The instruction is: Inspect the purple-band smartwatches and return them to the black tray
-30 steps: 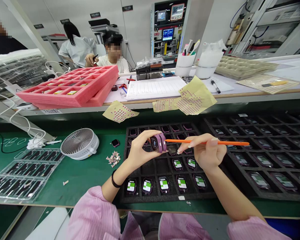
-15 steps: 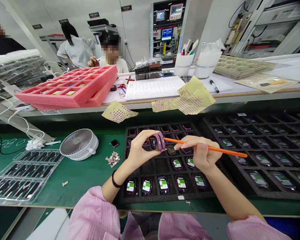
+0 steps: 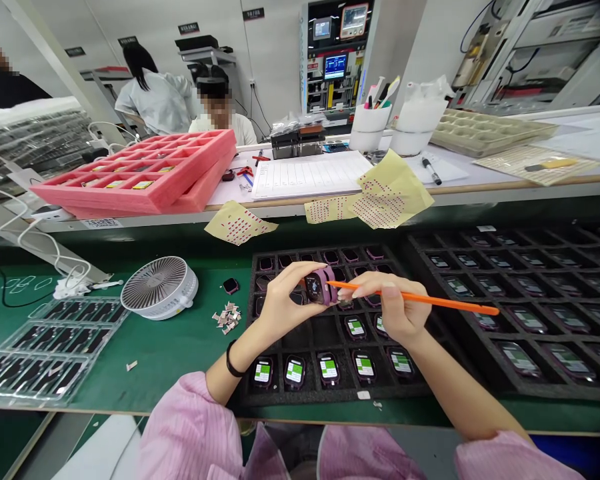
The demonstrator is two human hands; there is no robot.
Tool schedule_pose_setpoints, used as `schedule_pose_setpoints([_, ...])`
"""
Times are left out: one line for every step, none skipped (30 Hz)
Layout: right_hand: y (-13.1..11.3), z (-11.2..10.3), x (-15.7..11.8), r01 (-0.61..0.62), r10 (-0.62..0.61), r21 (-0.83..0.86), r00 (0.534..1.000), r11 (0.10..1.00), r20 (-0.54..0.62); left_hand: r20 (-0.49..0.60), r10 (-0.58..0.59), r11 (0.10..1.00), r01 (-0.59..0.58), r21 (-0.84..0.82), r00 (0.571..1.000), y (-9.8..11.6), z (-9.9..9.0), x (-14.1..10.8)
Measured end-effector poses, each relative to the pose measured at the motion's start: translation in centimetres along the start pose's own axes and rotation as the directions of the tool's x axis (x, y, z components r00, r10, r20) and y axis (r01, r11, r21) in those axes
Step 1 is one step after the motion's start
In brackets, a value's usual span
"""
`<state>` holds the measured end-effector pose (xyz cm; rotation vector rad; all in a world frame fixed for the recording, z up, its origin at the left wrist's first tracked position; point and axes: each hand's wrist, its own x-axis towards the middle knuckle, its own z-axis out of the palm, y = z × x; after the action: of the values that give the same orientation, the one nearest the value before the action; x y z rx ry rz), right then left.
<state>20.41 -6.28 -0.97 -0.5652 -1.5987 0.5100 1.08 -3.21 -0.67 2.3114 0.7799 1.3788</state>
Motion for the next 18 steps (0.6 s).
schedule_pose_setpoints([-0.02, 0.04, -0.01, -0.006, 0.006, -0.012, 1.0, 1.0, 0.001, -0.001, 0.001, 1.0, -0.001, 0.006, 1.0, -0.03, 0.01, -0.04])
schedule_pose_setpoints([-0.04, 0.07, -0.02, -0.01, 0.01, -0.022, 1.0, 1.0, 0.002, -0.001, 0.006, 1.0, -0.006, 0.012, 1.0, -0.06, 0.03, -0.09])
schedule_pose_setpoints([-0.07, 0.12, -0.01, -0.011, 0.011, -0.03, 1.0, 0.999, 0.003, -0.002, 0.014, 1.0, -0.014, 0.016, 1.0, -0.1, 0.05, -0.12])
schedule_pose_setpoints([-0.1, 0.16, 0.01, -0.014, 0.014, -0.039, 1.0, 0.999, 0.005, 0.001, 0.021, 1.0, -0.021, 0.02, 1.0, -0.15, 0.06, -0.15])
schedule_pose_setpoints([-0.12, 0.21, 0.04, -0.014, 0.014, -0.047, 1.0, 0.999, 0.006, 0.005, 0.026, 0.999, -0.027, 0.025, 1.0, -0.2, 0.07, -0.16])
schedule_pose_setpoints([-0.12, 0.25, 0.09, -0.013, 0.013, -0.053, 1.0, 0.998, 0.007, 0.01, 0.029, 0.999, -0.03, 0.029, 1.0, -0.26, 0.08, -0.17])
schedule_pose_setpoints([-0.11, 0.3, 0.15, -0.011, 0.012, -0.058, 1.0, 0.998, 0.005, 0.014, 0.029, 0.999, -0.03, 0.033, 0.999, -0.31, 0.09, -0.16])
schedule_pose_setpoints([-0.08, 0.36, 0.22, -0.013, 0.013, -0.059, 1.0, 0.998, 0.003, 0.015, 0.026, 0.999, -0.027, 0.037, 1.0, -0.35, 0.09, -0.15])
schedule_pose_setpoints([-0.04, 0.41, 0.28, -0.017, 0.017, -0.057, 1.0, 0.998, 0.0, 0.014, 0.022, 0.999, -0.023, 0.041, 1.0, -0.37, 0.09, -0.12])
schedule_pose_setpoints([0.02, 0.46, 0.33, -0.023, 0.023, -0.053, 1.0, 0.998, -0.002, 0.014, 0.019, 0.999, -0.019, 0.044, 1.0, -0.37, 0.08, -0.09])
schedule_pose_setpoints([0.07, 0.51, 0.37, -0.032, 0.032, -0.048, 0.999, 0.998, 0.0, 0.014, 0.014, 0.999, -0.015, 0.047, 1.0, -0.33, 0.07, -0.04])
schedule_pose_setpoints([0.12, 0.55, 0.38, -0.045, 0.045, -0.044, 0.999, 0.998, 0.002, 0.015, 0.008, 0.999, -0.009, 0.051, 1.0, -0.27, 0.06, 0.01])
schedule_pose_setpoints([0.16, 0.57, 0.36, -0.057, 0.058, -0.039, 0.998, 0.998, 0.004, 0.016, 0.001, 0.998, -0.002, 0.055, 1.0, -0.18, 0.04, 0.06])
schedule_pose_setpoints([0.19, 0.57, 0.33, -0.068, 0.068, -0.032, 0.998, 0.997, 0.004, 0.015, -0.005, 0.998, 0.005, 0.058, 1.0, -0.08, 0.02, 0.12])
schedule_pose_setpoints([0.18, 0.55, 0.28, -0.078, 0.078, -0.02, 0.997, 0.997, 0.002, 0.013, -0.012, 0.998, 0.011, 0.059, 1.0, 0.03, -0.01, 0.16])
schedule_pose_setpoints([0.15, 0.49, 0.24, -0.09, 0.09, -0.002, 0.996, 0.996, -0.001, 0.011, -0.016, 0.998, 0.015, 0.059, 1.0, 0.13, -0.04, 0.2])
schedule_pose_setpoints([0.09, 0.41, 0.22, -0.103, 0.103, 0.024, 0.995, 0.994, -0.014, 0.008, -0.016, 0.998, 0.016, 0.059, 1.0, 0.21, -0.08, 0.24])
schedule_pose_setpoints([0.0, 0.31, 0.25, -0.116, 0.118, 0.053, 0.992, 0.992, -0.04, 0.005, -0.013, 0.998, 0.013, 0.059, 1.0, 0.27, -0.11, 0.26])
